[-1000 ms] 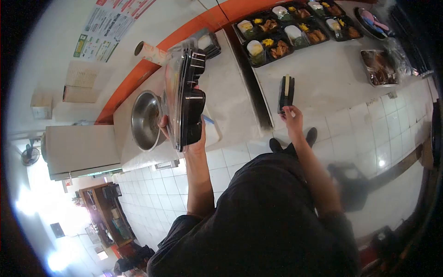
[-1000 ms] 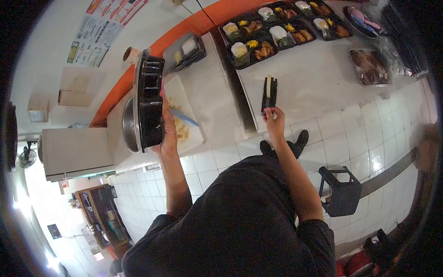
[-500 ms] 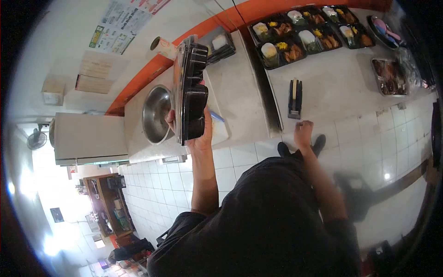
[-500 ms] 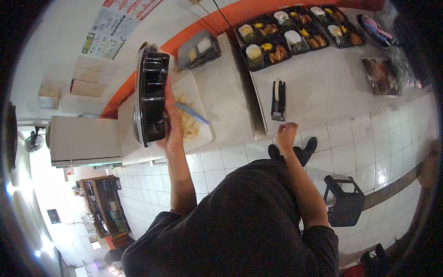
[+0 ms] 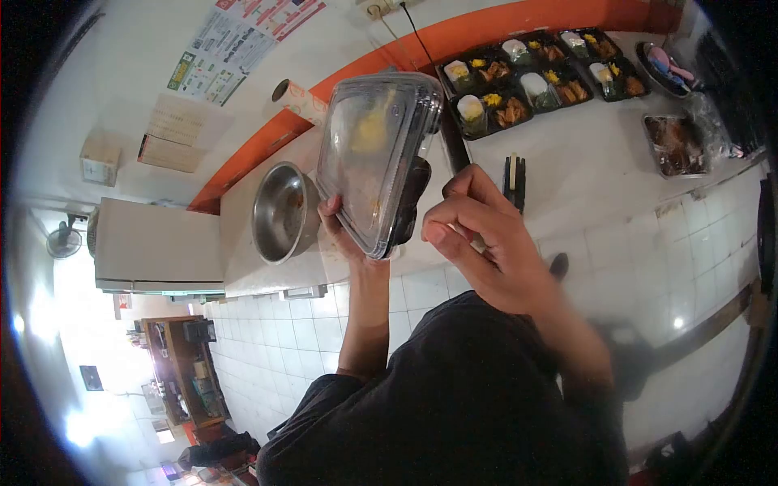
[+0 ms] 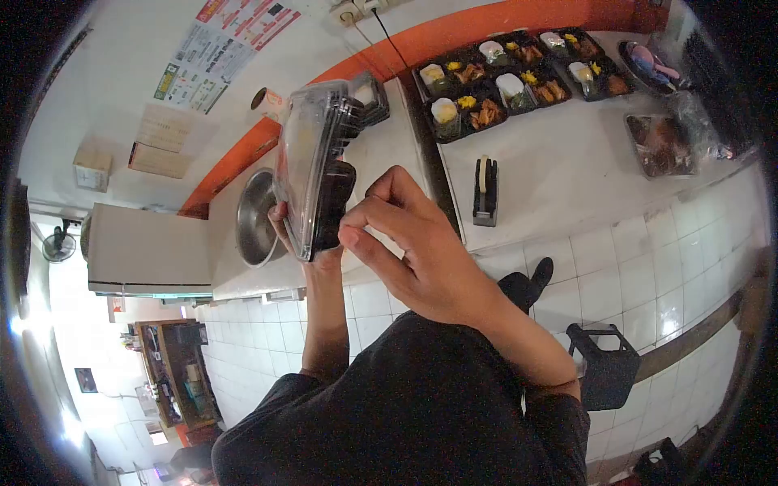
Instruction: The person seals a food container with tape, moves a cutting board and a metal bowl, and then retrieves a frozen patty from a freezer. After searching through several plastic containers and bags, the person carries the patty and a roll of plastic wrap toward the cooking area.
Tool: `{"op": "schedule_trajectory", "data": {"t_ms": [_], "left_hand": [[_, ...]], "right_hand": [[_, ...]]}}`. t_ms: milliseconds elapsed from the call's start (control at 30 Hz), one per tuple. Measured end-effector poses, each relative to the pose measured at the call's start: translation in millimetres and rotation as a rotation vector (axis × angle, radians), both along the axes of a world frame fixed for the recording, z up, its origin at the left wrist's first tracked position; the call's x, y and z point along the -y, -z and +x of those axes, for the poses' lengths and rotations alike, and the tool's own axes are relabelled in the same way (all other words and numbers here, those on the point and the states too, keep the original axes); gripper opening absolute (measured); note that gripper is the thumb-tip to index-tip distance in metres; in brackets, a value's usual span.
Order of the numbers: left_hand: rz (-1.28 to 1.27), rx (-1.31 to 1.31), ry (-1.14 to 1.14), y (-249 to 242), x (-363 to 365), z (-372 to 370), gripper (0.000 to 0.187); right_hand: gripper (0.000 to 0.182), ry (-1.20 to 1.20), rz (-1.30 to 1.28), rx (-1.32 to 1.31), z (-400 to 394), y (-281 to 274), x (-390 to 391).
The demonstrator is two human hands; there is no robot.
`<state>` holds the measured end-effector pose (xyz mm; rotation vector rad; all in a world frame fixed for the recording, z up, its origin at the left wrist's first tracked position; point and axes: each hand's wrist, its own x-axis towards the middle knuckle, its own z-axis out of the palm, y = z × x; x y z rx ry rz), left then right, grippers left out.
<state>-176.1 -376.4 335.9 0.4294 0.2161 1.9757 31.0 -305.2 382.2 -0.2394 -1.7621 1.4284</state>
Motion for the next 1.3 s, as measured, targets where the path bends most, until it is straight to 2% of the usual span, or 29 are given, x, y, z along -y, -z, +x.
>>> {"op": "schedule_trajectory", "data": {"t_ms": [33,67,233,367,467,533,600,733,767,833,900,933,1000,1033,1100,1133,1167,1233,1300], "left_hand": [[-0.078,-0.076,-0.079,-3.4,-0.8,5.7,0.077],[-0.121,-0.028,-0.117,-5.5,-0.4,9.0,0.074],[-0.133,-0.11,-0.12,8.5,4.5,8.6,0.073],[-0.101,0.044,-0.06,5.0,6.9,14.3,0.079],[-0.088,0.064,-0.032,9.4,6.8,14.4,0.082],[-0.056,0.051,0.002,10.3,7.7,16.6,0.083],[-0.26,-0.247,-0.193,6.2,6.1,20.7,0.085],[-0.227,-0.174,-0.233,9.9,6.6,21.3,0.085],[-0.176,-0.084,-0.186,10.4,8.4,21.0,0.084],[-0.126,0.005,-0.14,13.1,11.1,15.7,0.084],[-0.113,0.052,-0.102,21.6,14.1,4.6,0.082],[-0.112,0.05,-0.105,25.4,15.6,0.8,0.082],[0.11,0.139,0.08,29.6,17.0,-4.8,0.084],[0.117,0.142,0.079,27.1,17.6,-5.2,0.084],[-0.106,0.014,-0.055,21.1,21.0,-4.8,0.071],[-0.09,-0.032,-0.066,20.9,19.1,-5.7,0.071],[-0.094,-0.027,-0.066,22.7,20.2,-8.5,0.071],[0.004,0.054,0.106,26.6,22.6,-14.8,0.07],[-0.094,0.062,0.022,25.7,23.1,-9.1,0.068]], "right_hand": [[0.016,0.057,0.01,-0.022,-2.8,0.8,1.0],[0.016,0.055,0.017,-0.019,-3.2,0.9,1.0],[0.022,0.09,0.009,-0.011,-4.8,4.1,2.5],[0.026,0.039,-0.135,0.049,-3.5,5.1,6.5],[0.027,0.052,-0.198,-0.05,-11.1,17.3,7.9],[0.029,0.094,-0.165,-0.055,-11.4,19.0,10.2],[0.03,0.168,-0.093,-0.062,-10.1,17.9,12.4],[0.032,0.305,0.052,-0.102,-14.5,25.6,15.3],[0.032,0.307,0.049,-0.101,-15.9,30.2,15.0],[0.03,0.087,-0.198,-0.199,-21.3,41.2,11.3],[0.031,0.084,-0.283,-0.136,-21.6,56.3,4.2],[0.032,0.079,-0.363,-0.074,-21.4,67.4,-0.9],[0.031,0.295,-0.122,0.209,-17.2,110.9,-17.1],[0.031,0.417,-0.104,0.319,-12.4,140.9,-23.8],[0.033,0.687,-0.038,0.514,2.5,209.8,-34.4],[0.036,0.831,0.01,0.598,10.9,243.6,-36.3],[0.036,0.831,0.009,0.605,18.9,274.9,-37.8],[0.046,0.784,-0.19,0.802,26.3,322.5,-36.2],[0.052,0.746,-0.25,0.763,20.5,340.5,-34.4]]}}
